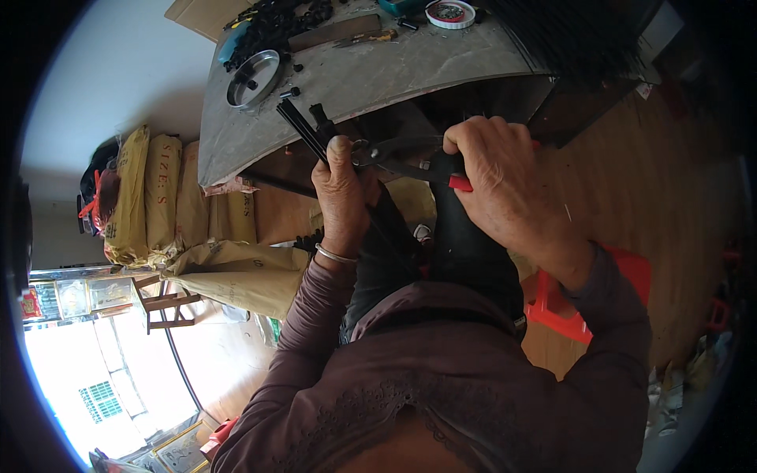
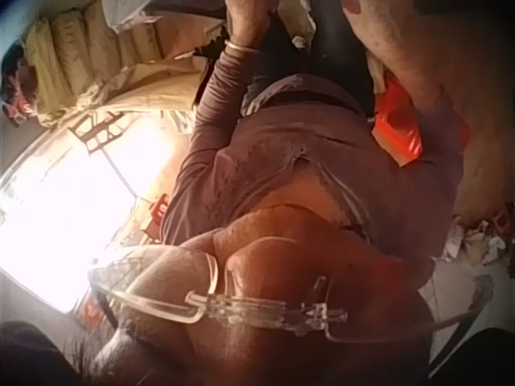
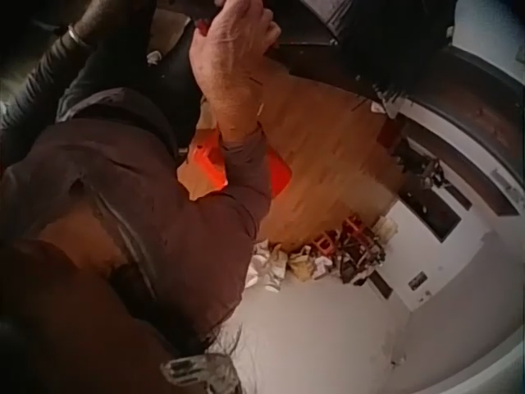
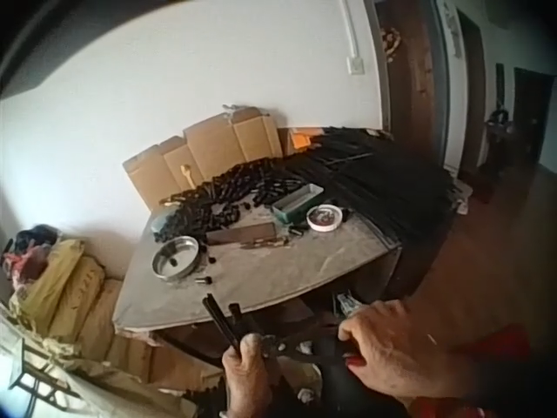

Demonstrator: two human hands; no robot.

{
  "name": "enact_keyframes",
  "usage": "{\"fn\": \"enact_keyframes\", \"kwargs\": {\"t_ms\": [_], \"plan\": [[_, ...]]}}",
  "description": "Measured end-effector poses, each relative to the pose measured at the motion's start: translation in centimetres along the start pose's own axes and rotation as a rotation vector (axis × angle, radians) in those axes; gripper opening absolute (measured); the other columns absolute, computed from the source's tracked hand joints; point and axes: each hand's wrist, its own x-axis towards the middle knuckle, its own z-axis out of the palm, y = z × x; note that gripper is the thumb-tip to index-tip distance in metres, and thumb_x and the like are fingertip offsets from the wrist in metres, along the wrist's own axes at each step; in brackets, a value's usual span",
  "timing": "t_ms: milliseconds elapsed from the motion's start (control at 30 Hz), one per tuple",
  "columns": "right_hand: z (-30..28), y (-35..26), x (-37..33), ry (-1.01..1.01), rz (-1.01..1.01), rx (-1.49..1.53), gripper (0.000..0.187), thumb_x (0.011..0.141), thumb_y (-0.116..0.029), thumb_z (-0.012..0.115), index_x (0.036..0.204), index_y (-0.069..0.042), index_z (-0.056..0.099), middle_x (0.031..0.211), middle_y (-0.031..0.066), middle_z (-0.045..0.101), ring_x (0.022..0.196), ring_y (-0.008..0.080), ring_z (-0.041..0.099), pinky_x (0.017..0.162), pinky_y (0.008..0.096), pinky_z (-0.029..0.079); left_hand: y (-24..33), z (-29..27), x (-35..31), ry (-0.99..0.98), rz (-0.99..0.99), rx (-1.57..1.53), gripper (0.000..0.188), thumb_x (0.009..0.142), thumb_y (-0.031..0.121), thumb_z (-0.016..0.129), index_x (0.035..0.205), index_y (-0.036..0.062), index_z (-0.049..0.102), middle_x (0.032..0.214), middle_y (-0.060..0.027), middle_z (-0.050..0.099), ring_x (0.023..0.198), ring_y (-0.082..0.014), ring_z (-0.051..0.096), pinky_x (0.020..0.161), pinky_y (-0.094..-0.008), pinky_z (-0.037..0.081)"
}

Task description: Assembling and cutting black wires or cables at a workstation.

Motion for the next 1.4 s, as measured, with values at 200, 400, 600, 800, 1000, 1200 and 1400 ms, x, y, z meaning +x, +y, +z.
{"fn": "enact_keyframes", "kwargs": {"t_ms": [200,400,600,800,1000,1200,1400], "plan": [[0.0,-0.3,-0.1,0.033,0.034,-0.019,0.044,0.064,0.004,0.072,0.1,-0.008,0.05,0.102,0.0079,0.055,0.101,0.028,0.052,0.089,0.0383,0.038,-0.2,0.1,0.0,-0.036,0.004,0.015,0.045,0.087,0.053,0.06,0.08,0.0087,0.052,0.05,0.0007,0.043,0.036,-0.0091,0.036,0.033,-0.0234,0.027],[0.8,1.0,-0.4,0.027,0.014,0.038,0.052,0.06,0.003,0.076,0.103,-0.009,0.049,0.104,0.0076,0.053,0.104,0.0269,0.052,0.092,0.0392,0.035,0.2,0.6,-0.2,-0.019,-0.025,-0.051,0.039,0.086,0.043,0.066,0.076,0.0065,0.059,0.052,0.0043,0.046,0.039,-0.0047,0.038,0.037,-0.0218,0.025],[0.9,1.4,-0.3,0.023,0.005,0.068,0.056,0.059,0.002,0.078,0.104,-0.01,0.048,0.106,0.0077,0.053,0.107,0.0273,0.051,0.093,0.0404,0.035,-0.2,0.4,-0.2,-0.026,-0.042,-0.057,0.039,0.086,0.043,0.066,0.075,0.0069,0.058,0.053,0.0041,0.046,0.039,-0.0052,0.039,0.037,-0.0217,0.027],[0.8,1.7,0.1,0.031,-0.024,0.042,0.057,0.059,0.002,0.078,0.105,-0.01,0.047,0.107,0.0082,0.052,0.108,0.0286,0.05,0.096,0.0402,0.034,-0.1,0.3,-0.1,-0.041,-0.042,-0.043,0.039,0.087,0.045,0.065,0.074,0.0084,0.056,0.052,0.0035,0.047,0.039,-0.0063,0.04,0.037,-0.0222,0.029],[1.3,1.6,0.0,0.044,0.021,0.095,0.054,0.063,0.001,0.075,0.109,-0.009,0.049,0.107,0.0083,0.054,0.107,0.0282,0.051,0.097,0.0409,0.032,0.0,0.0,0.2,-0.128,-0.107,-0.135,0.04,0.087,0.045,0.065,0.074,0.009,0.053,0.052,0.0014,0.047,0.036,-0.0085,0.041,0.034,-0.0236,0.029],[1.4,0.8,-0.8,0.033,0.113,0.075,0.051,0.066,0.003,0.073,0.111,-0.006,0.05,0.107,0.011,0.055,0.104,0.0292,0.053,0.09,0.0389,0.04,-0.2,0.6,0.3,-0.023,-0.063,-0.068,0.035,0.085,0.04,0.068,0.08,0.0079,0.057,0.054,0.0017,0.048,0.036,-0.0082,0.041,0.033,-0.0231,0.028],[3.3,0.1,-2.6,0.166,0.154,0.205,0.052,0.065,0.009,0.072,0.109,-0.003,0.048,0.103,0.0145,0.056,0.096,0.0328,0.058,0.08,0.0373,0.048,-0.3,1.3,0.4,0.04,-0.047,-0.082,0.03,0.084,0.036,0.071,0.084,0.0078,0.059,0.056,0.0029,0.049,0.037,-0.0067,0.04,0.033,-0.0218,0.028]]}}
